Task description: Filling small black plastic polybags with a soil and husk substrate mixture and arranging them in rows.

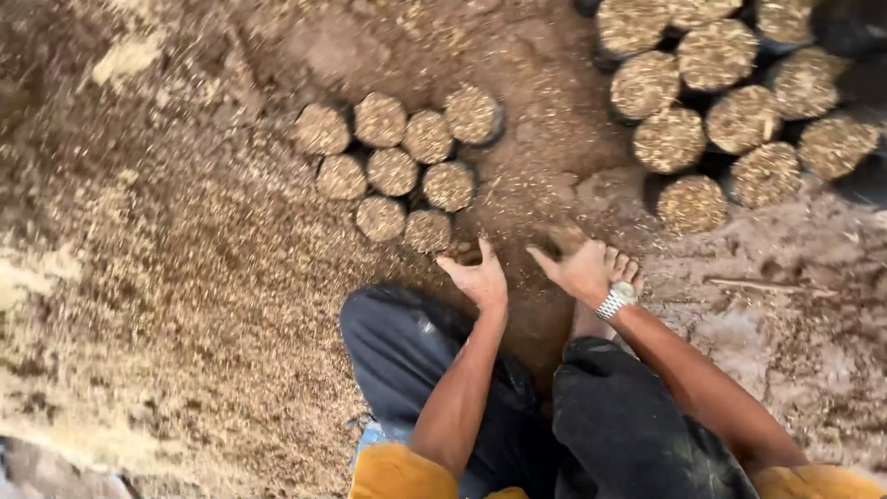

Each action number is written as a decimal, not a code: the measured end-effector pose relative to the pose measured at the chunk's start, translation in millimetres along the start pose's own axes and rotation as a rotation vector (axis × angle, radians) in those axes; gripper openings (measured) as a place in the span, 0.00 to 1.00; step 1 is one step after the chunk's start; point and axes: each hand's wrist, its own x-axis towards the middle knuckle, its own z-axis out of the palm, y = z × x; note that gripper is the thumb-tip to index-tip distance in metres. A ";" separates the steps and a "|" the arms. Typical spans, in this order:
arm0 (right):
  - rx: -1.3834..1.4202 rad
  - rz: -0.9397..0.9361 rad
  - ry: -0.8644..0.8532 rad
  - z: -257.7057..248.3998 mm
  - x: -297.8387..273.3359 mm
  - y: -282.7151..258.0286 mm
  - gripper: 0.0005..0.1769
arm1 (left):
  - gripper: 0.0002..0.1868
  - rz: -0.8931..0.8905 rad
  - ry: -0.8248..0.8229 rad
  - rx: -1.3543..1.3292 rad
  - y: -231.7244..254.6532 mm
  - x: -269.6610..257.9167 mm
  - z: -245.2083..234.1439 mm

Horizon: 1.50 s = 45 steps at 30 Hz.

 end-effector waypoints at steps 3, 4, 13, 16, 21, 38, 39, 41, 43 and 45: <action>0.169 -0.011 -0.117 13.0 24.0 -19.0 0.35 | 0.39 -0.047 0.100 -0.034 1.9 7.9 -9.6; 0.171 -0.014 -0.112 19.3 35.4 -23.5 0.35 | 0.39 -0.043 0.101 -0.037 18.9 9.6 -16.4; -0.036 0.117 -0.436 57.7 76.0 -22.3 0.44 | 0.67 0.022 0.074 0.137 52.8 46.1 -16.6; 0.196 0.140 -0.221 62.1 78.8 -4.8 0.23 | 0.64 0.089 0.121 0.224 34.6 50.5 -11.3; 0.133 0.213 0.234 31.3 158.4 12.9 0.25 | 0.61 0.190 0.168 0.191 36.7 18.7 -22.3; 0.410 0.627 0.024 10.3 198.6 28.1 0.22 | 0.59 0.398 -0.305 0.175 24.3 -1.9 -43.8; 0.688 0.605 -0.043 -0.1 168.8 22.8 0.21 | 0.61 0.476 -0.295 0.151 21.1 -0.5 -41.7; 0.752 0.638 -0.140 -15.2 101.8 45.7 0.22 | 0.59 0.427 -0.371 0.160 47.4 -10.7 -37.2; 0.837 0.682 -0.240 -53.7 30.6 49.9 0.23 | 0.58 0.388 -0.451 0.193 61.5 -17.3 -45.6; 0.864 0.731 -0.332 -125.4 -30.9 50.5 0.29 | 0.59 0.596 -0.562 0.246 66.7 -27.3 -39.1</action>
